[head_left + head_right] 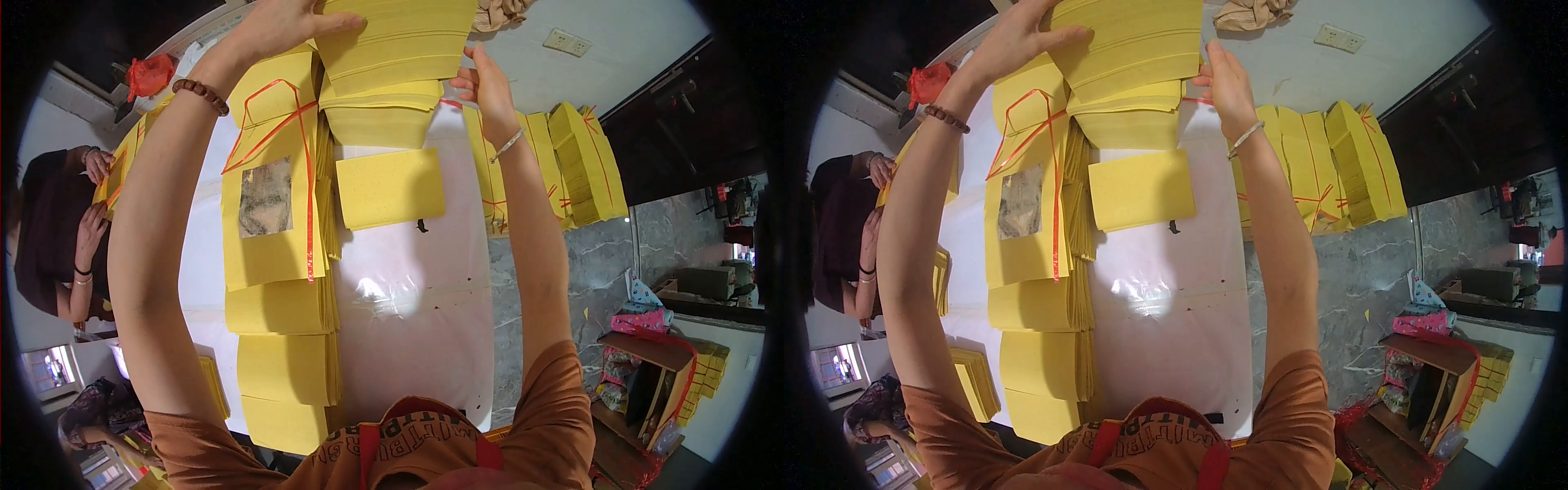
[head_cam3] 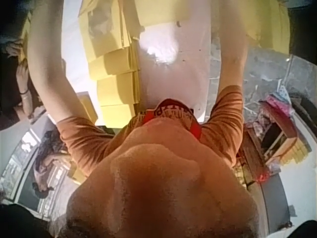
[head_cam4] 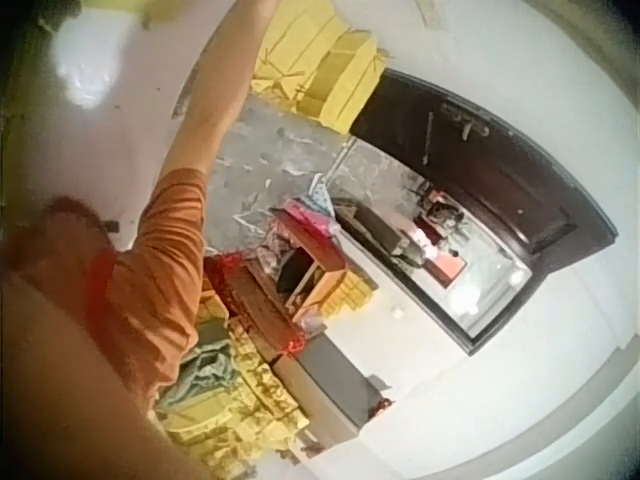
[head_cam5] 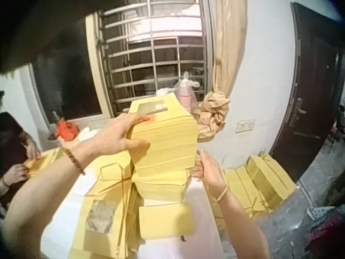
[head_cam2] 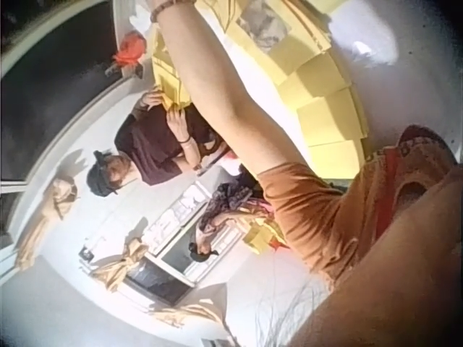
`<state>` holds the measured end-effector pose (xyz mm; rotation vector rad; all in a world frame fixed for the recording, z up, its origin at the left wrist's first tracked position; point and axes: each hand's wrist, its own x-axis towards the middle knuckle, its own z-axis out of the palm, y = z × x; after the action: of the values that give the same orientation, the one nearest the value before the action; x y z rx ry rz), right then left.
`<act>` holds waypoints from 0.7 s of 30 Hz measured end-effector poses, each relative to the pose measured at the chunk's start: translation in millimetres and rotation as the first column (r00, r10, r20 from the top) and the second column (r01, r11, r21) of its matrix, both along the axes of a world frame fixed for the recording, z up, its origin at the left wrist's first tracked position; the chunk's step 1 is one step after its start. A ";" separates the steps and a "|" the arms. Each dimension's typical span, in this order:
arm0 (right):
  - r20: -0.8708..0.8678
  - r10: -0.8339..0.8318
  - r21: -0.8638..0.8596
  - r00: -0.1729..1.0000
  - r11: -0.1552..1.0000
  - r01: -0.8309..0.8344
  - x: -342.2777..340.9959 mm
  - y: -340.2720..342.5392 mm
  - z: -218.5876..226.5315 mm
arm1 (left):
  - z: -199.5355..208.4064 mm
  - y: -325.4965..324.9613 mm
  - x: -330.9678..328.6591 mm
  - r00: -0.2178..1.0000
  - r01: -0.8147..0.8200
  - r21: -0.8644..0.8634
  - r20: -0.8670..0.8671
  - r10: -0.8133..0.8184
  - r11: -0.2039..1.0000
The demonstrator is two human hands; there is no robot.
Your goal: Folding and stacking yellow paper sheets with silver foil squares at a workstation.
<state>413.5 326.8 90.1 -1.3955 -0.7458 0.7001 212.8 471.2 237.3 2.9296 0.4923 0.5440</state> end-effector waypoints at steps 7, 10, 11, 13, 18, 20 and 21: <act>-0.236 0.204 0.176 0.950 0.971 -0.164 -4.4 4.2 14.5 | 26.5 -10.9 -4.6 0.990 -0.072 -0.186 -0.134 0.048 0.980; -0.232 0.225 0.200 0.946 0.963 -0.180 -11.9 6.9 19.5 | 24.6 -22.6 -7.7 0.990 -0.055 0.028 -0.132 0.058 0.998; -0.200 0.217 0.155 0.955 0.970 -0.188 -13.2 7.2 19.7 | 14.8 -10.8 -9.0 0.989 -0.055 0.030 -0.135 0.058 0.998; -0.163 0.225 0.118 0.961 0.971 -0.207 -18.5 11.6 21.5 | -1.6 10.5 -16.3 0.783 0.573 0.010 0.289 -0.551 0.819; -0.117 0.186 0.231 0.976 0.960 -0.155 -19.5 16.7 6.0 | 8.8 -11.5 -0.6 0.997 0.001 0.165 -0.072 0.011 0.986; -0.170 0.154 0.242 0.973 0.964 -0.111 -22.6 19.6 2.7 | 8.5 -12.2 0.2 0.998 0.021 0.163 -0.062 -0.011 0.986; -0.222 0.119 0.248 0.968 0.967 -0.062 -23.2 21.1 1.9 | 8.0 -15.0 1.3 0.996 -0.007 0.209 -0.090 0.027 0.978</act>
<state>390.3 347.9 92.1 -1.0425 -0.6847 0.8042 214.2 456.2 245.3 3.1659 0.4998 0.4910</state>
